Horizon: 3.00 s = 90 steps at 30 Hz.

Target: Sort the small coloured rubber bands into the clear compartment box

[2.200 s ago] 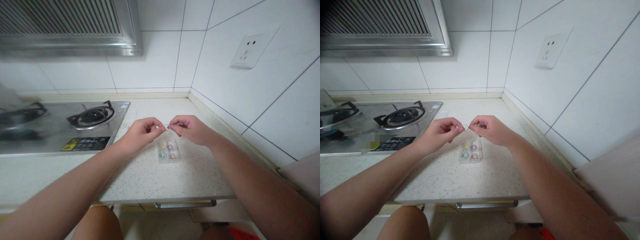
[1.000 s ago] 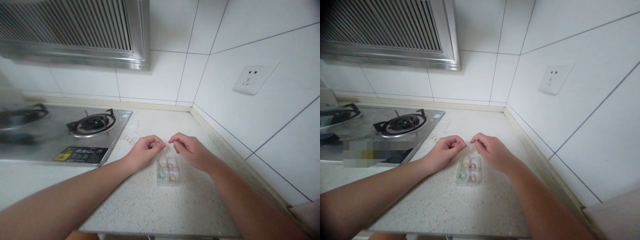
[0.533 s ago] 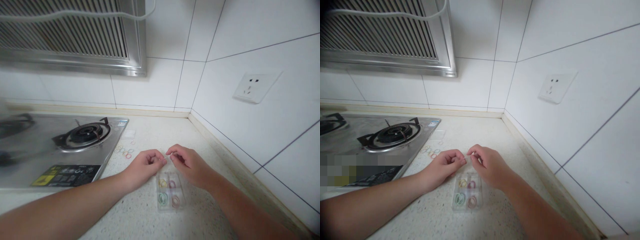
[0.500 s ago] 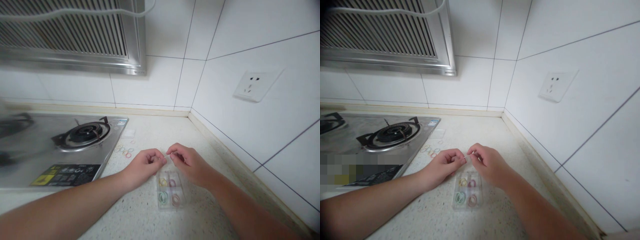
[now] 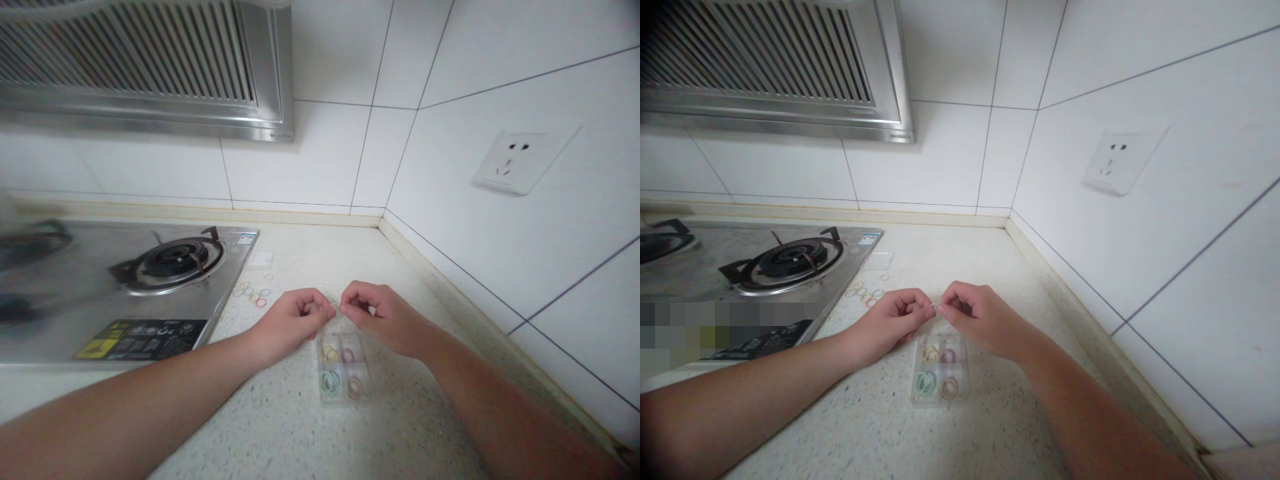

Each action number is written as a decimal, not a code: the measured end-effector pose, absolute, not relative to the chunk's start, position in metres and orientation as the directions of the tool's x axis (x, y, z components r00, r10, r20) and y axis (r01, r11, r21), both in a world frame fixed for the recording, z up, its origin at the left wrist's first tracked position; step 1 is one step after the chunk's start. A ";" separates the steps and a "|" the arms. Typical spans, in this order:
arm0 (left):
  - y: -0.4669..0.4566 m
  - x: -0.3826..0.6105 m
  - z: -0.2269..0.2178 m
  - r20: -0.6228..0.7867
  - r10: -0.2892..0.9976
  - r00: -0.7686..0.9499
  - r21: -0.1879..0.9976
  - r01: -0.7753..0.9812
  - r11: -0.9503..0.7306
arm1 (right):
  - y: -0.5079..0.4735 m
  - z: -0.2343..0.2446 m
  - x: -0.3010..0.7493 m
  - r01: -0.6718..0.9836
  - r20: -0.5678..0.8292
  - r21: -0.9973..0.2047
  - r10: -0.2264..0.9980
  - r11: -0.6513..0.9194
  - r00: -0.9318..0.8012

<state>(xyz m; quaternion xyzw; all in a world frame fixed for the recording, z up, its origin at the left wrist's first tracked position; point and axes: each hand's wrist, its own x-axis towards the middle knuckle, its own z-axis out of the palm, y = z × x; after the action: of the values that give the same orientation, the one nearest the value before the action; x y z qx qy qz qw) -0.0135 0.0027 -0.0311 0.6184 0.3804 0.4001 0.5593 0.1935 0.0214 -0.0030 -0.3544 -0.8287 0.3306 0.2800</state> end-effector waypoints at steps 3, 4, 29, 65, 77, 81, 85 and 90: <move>0.003 -0.013 -0.031 0.079 0.915 0.395 0.995 0.022 -0.096 | 0.021 -0.003 0.193 0.400 0.215 -0.750 0.766 0.527 -0.606; 0.003 -0.012 -0.031 0.086 0.915 0.393 0.995 0.019 -0.102 | 0.020 -0.003 0.193 0.398 0.210 -0.754 0.766 0.523 -0.608; 0.002 -0.011 -0.035 0.145 0.930 0.338 0.979 0.088 -0.184 | 0.028 -0.002 0.195 0.413 0.279 -0.686 0.740 0.600 -0.612; -0.017 -0.015 -0.034 0.098 0.952 0.291 0.984 0.114 -0.136 | 0.008 0.010 0.205 0.100 0.299 -0.914 0.819 0.394 -0.490; -0.016 -0.014 -0.034 0.052 0.960 0.276 0.981 0.163 -0.100 | 0.005 0.013 0.207 -0.064 0.349 -0.930 0.812 0.363 -0.468; -0.015 -0.015 -0.034 0.046 0.958 0.282 0.981 0.169 -0.097 | 0.004 0.014 0.206 -0.034 0.344 -0.928 0.816 0.372 -0.464; -0.016 -0.015 -0.034 0.042 0.959 0.281 0.981 0.169 -0.093 | 0.002 0.017 0.207 0.043 0.314 -0.926 0.829 0.375 -0.463; -0.017 -0.014 -0.031 0.041 0.960 0.278 0.981 0.173 -0.092 | 0.001 0.020 0.209 0.357 0.207 -0.804 0.787 0.475 -0.581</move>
<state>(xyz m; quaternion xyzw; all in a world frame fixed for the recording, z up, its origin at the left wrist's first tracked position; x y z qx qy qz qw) -0.0143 -0.0169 -0.0312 0.6247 0.4533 0.3947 0.4985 0.2095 0.0009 0.0199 -0.3540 -0.8083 0.3702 0.2903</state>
